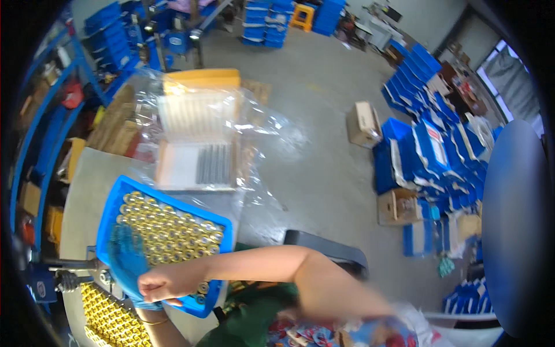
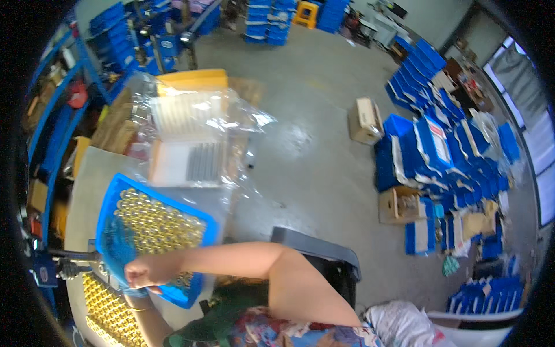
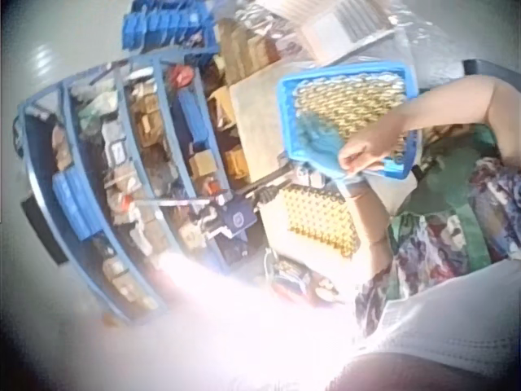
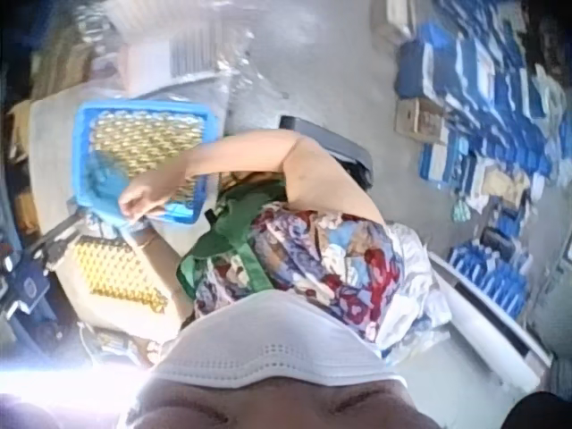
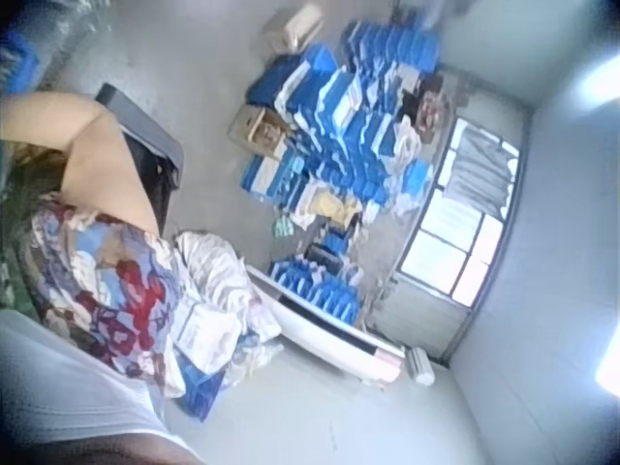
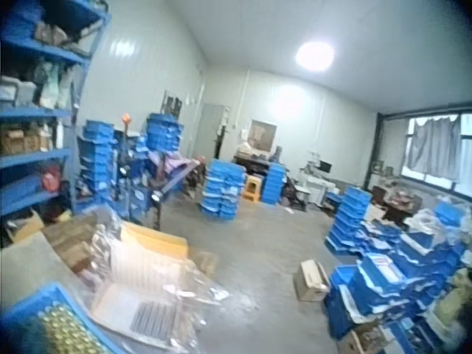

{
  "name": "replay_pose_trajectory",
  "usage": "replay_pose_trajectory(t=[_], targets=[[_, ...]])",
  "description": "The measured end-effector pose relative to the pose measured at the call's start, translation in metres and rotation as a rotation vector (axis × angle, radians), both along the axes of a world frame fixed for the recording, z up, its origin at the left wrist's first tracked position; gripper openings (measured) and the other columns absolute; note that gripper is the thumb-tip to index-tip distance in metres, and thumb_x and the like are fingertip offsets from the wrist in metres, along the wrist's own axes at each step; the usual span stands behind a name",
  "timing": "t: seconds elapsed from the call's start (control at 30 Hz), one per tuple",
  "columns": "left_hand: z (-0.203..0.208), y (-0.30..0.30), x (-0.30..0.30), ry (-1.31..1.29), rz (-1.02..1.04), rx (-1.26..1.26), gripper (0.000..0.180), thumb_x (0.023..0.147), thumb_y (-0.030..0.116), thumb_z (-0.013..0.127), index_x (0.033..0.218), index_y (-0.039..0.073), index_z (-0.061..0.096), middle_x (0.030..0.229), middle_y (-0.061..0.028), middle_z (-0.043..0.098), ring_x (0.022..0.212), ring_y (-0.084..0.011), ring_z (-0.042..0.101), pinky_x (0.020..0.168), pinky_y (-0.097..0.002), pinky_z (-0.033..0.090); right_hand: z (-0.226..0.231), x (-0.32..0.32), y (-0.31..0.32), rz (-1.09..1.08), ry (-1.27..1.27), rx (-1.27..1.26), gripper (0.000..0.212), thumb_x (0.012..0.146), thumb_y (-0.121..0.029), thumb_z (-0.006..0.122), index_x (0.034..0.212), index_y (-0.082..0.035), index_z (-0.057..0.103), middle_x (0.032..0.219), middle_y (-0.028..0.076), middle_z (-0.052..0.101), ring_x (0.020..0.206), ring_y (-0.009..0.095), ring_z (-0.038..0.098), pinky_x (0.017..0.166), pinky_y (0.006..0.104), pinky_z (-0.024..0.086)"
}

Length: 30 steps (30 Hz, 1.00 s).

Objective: Inserting small metal pins into cylindrical metal housings or cups within an industrial assembly setting.

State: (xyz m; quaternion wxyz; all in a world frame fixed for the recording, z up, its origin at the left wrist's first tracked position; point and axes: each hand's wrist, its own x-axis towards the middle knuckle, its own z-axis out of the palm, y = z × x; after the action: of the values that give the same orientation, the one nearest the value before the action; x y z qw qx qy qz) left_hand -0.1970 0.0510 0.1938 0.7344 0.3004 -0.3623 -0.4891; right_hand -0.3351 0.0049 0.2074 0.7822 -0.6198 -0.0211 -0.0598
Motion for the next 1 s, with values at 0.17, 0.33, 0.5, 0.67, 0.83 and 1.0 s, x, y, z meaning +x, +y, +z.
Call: replay_pose_trajectory(t=[0.17,0.33,0.5,0.67,0.83,1.0], targets=[[-0.008,-0.012,-0.013,-0.067,-0.083,0.310,0.050,0.099,0.028,0.043,0.140,0.000,0.037,0.143,-0.0131,0.041,0.128,-0.0282,0.041,0.108,-0.0430,0.033,-0.016,-0.012,-0.020,-0.177,-0.320,-0.559,0.020,0.088,-0.020,0.059,0.094,-0.002,0.052,0.067,0.009,0.061,0.052,0.025,0.061,0.048,0.0419,0.045],[-0.051,-0.004,-0.011,-0.244,0.204,0.246,0.048,0.097,0.028,0.045,0.137,0.002,0.040,0.134,-0.0123,0.046,0.123,-0.0232,0.046,0.106,-0.0373,0.035,0.012,-0.001,-0.037,-0.594,-0.075,-1.246,0.019,0.076,-0.018,0.064,0.087,-0.008,0.052,0.067,0.010,0.060,0.065,0.032,0.061,0.056,0.0435,0.045],[0.024,0.004,-0.075,-0.535,0.567,0.140,0.044,0.100,0.025,0.041,0.136,0.000,0.040,0.136,-0.0120,0.045,0.124,-0.0229,0.045,0.105,-0.0374,0.036,0.014,-0.001,-0.064,-0.763,-0.007,-1.305,0.026,0.071,-0.020,0.068,0.094,-0.013,0.057,0.065,0.007,0.058,0.067,0.028,0.062,0.058,0.0403,0.046],[-0.012,0.030,-0.050,-1.618,0.901,0.420,0.040,0.102,0.021,0.038,0.138,0.003,0.041,0.131,-0.0082,0.051,0.112,-0.0208,0.053,0.097,-0.0330,0.041,0.037,-0.010,-0.055,-0.889,-0.070,-0.862,0.032,0.070,-0.022,0.072,0.096,-0.010,0.057,0.069,0.005,0.061,0.066,0.030,0.062,0.058,0.0413,0.046],[0.003,0.027,0.005,-1.031,0.337,0.395,0.039,0.095,0.007,0.043,0.133,-0.001,0.044,0.130,-0.0179,0.052,0.118,-0.0278,0.052,0.099,-0.0362,0.041,0.030,-0.020,-0.052,-0.684,-0.096,-0.893,0.023,0.079,-0.018,0.069,0.097,-0.008,0.059,0.080,0.009,0.064,0.078,0.030,0.063,0.066,0.0417,0.048],[-0.002,0.027,-0.003,-1.532,0.062,0.377,0.025,0.081,0.010,0.061,0.106,0.005,0.059,0.101,-0.0173,0.065,0.098,-0.0370,0.060,0.079,-0.0434,0.049,0.014,-0.011,-0.028,-0.447,-0.001,-1.012,0.017,0.086,-0.021,0.059,0.082,-0.004,0.064,0.082,0.012,0.065,0.078,0.032,0.062,0.068,0.0446,0.048]])
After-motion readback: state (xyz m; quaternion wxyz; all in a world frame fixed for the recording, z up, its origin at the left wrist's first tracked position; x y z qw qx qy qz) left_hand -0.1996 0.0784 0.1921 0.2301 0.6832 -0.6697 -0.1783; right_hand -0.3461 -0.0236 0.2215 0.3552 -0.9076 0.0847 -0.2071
